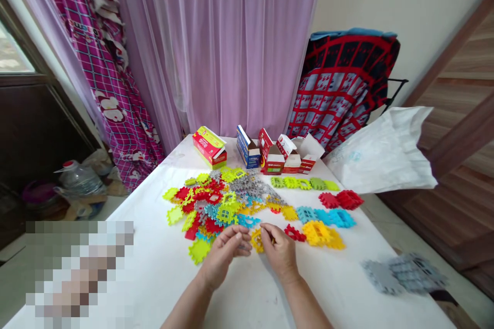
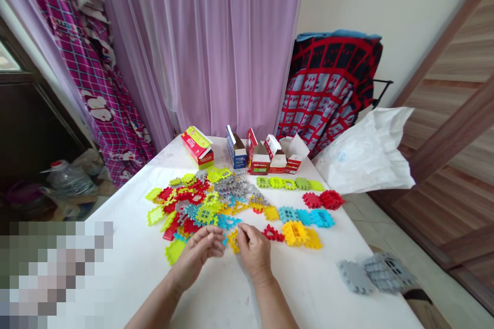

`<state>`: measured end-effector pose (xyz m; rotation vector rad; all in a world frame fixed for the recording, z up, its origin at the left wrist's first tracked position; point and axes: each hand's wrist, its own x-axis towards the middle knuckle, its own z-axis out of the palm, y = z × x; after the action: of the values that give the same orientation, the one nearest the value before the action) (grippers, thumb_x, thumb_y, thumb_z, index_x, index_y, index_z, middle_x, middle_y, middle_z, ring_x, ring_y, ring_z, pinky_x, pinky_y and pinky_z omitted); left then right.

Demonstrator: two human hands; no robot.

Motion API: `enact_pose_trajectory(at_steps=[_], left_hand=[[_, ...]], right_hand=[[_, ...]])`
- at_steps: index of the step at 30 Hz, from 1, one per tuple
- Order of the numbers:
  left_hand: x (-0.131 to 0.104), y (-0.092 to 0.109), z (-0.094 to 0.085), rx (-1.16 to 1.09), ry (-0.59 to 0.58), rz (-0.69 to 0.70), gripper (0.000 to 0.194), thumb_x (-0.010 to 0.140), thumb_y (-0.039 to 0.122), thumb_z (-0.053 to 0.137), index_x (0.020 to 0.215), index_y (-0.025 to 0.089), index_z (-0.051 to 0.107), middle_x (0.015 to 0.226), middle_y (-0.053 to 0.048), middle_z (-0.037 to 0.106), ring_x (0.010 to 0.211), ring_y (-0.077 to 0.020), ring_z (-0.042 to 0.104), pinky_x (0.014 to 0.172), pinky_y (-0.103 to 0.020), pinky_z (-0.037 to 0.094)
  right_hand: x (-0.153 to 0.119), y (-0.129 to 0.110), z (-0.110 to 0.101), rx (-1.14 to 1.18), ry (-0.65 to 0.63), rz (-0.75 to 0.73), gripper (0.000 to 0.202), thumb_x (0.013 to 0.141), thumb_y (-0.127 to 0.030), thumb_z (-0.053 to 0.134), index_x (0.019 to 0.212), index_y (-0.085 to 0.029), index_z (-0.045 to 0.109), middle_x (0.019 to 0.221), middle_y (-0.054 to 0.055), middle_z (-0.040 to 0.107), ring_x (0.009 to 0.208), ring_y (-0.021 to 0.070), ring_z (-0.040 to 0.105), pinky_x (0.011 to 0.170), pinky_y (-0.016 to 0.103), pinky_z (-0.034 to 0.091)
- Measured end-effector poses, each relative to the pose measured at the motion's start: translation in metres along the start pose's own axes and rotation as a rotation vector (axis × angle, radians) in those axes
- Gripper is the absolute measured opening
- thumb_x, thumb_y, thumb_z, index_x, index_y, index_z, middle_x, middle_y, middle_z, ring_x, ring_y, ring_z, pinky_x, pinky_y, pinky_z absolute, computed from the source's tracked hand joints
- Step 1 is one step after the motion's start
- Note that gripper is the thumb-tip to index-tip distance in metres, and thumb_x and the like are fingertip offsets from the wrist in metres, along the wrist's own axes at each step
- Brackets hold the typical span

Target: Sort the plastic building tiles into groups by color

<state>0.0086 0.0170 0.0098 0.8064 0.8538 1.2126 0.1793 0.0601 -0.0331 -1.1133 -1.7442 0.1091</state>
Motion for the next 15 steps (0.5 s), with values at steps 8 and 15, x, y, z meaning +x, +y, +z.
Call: enact_pose_trajectory(at_steps=[8,15], left_hand=[[0.015,0.073,-0.101,1.249,0.616,0.482,0.042,0.089,0.048,0.044,0.116,0.023,0.063,0.125,-0.009,0.064,0.119,-0.0268,0.055,0.104,-0.043,0.040],[0.067,0.110,-0.164,1.552,0.806,-0.040,0.055,0.092,0.048,0.031,0.140,0.024,0.045,0.150,-0.014,0.041,0.139,-0.0387,0.032,0.106,-0.066,0.026]], right_hand=[[0.000,0.002,0.003,0.047,0.053,-0.017,0.026,0.091,-0.027,0.048,0.088,-0.018,0.072,0.080,0.006,0.075,0.069,0.0157,0.070,0.067,0.023,0.057],[0.000,0.002,0.004,0.027,0.073,-0.048,0.026,0.093,-0.027,0.047,0.088,-0.017,0.071,0.080,0.006,0.075,0.068,0.0162,0.071,0.065,0.024,0.057]])
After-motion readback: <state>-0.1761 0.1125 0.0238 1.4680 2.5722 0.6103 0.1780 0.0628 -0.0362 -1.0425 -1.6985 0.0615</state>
